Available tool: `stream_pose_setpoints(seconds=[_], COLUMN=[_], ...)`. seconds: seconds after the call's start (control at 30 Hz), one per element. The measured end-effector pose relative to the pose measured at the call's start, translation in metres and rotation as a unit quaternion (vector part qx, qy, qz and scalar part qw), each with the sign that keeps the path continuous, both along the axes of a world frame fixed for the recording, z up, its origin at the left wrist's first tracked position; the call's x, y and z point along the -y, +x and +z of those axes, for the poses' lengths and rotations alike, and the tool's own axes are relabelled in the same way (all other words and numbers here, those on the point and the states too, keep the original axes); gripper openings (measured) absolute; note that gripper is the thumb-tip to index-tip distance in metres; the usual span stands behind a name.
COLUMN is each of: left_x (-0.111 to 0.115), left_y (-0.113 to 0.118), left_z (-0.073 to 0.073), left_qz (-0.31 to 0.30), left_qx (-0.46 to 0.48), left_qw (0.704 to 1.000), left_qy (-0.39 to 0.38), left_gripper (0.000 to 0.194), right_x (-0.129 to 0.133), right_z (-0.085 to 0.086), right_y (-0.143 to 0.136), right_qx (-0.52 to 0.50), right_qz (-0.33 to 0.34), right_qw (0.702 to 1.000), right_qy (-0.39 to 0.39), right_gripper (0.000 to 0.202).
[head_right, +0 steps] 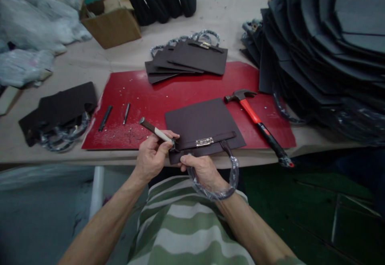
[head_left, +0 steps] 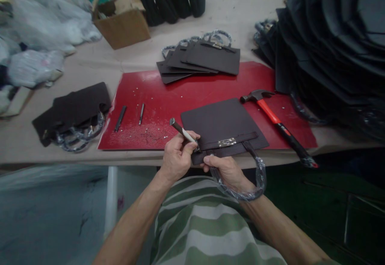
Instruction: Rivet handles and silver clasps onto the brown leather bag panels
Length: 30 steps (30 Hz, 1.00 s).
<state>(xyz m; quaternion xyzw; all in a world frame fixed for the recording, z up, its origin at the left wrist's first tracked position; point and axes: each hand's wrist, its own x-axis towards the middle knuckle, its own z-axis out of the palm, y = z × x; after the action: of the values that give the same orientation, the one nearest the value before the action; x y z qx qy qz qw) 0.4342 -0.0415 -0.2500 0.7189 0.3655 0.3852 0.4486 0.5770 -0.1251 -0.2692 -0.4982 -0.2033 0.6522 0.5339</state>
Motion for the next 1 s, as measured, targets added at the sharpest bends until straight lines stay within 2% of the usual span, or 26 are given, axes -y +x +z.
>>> stream_pose_setpoints(seconds=[0.17, 0.3, 0.37, 0.5, 0.6, 0.67, 0.77, 0.8, 0.87, 0.93, 0.97, 1.0], left_x=[-0.024, -0.039, -0.04, -0.034, -0.031, -0.03, -0.03, -0.03, -0.029, -0.028, -0.028, -0.027], left_y=[0.008, 0.012, 0.013, 0.014, 0.015, 0.015, 0.016, 0.016, 0.016, 0.015, 0.015, 0.015], left_z=[0.0, -0.015, -0.023, -0.035, -0.038, -0.039, -0.041, -0.041, -0.041, -0.04, -0.039, -0.039], left_qz=[-0.003, 0.003, 0.001, -0.009, -0.021, -0.029, -0.034, -0.034, -0.032, -0.029, -0.03, -0.03], left_qx=[-0.009, -0.025, -0.03, -0.046, -0.049, -0.049, -0.044, -0.041, -0.04, -0.044, -0.047, -0.049], left_qw=[1.0, 0.998, 0.997, 0.99, 0.982, 0.978, 0.974, 0.974, 0.975, 0.977, 0.979, 0.98], left_qy=[0.022, 0.049, 0.071, 0.135, 0.181, 0.203, 0.218, 0.221, 0.218, 0.206, 0.198, 0.189], left_gripper=[0.015, 0.016, 0.014, 0.013, 0.013, 0.014, 0.014, 0.014, 0.015, 0.015, 0.015, 0.016], right_x=[-0.021, -0.029, -0.025, -0.012, -0.006, 0.002, 0.027, 0.038, 0.058, 0.068, 0.068, 0.066], right_z=[0.004, 0.002, 0.001, 0.0, -0.001, -0.004, -0.009, -0.01, -0.006, 0.004, 0.01, 0.018], right_y=[0.006, 0.014, 0.017, 0.019, 0.018, 0.016, 0.018, 0.022, 0.038, 0.065, 0.081, 0.099], right_qx=[-0.045, -0.106, -0.155, -0.269, -0.313, -0.306, -0.252, -0.215, -0.112, 0.042, 0.147, 0.275], right_qz=[-0.002, 0.028, 0.034, -0.018, -0.051, -0.081, -0.101, -0.088, -0.01, 0.108, 0.142, 0.147], right_qw=[0.999, 0.993, 0.987, 0.959, 0.937, 0.933, 0.947, 0.956, 0.975, 0.975, 0.965, 0.941], right_qy=[-0.023, -0.04, -0.034, -0.088, -0.149, -0.17, -0.174, -0.178, -0.193, -0.188, -0.166, -0.13], right_gripper=[0.026, 0.036, 0.032, 0.014, 0.021, 0.019, 0.013, 0.013, 0.02, 0.028, 0.031, 0.035])
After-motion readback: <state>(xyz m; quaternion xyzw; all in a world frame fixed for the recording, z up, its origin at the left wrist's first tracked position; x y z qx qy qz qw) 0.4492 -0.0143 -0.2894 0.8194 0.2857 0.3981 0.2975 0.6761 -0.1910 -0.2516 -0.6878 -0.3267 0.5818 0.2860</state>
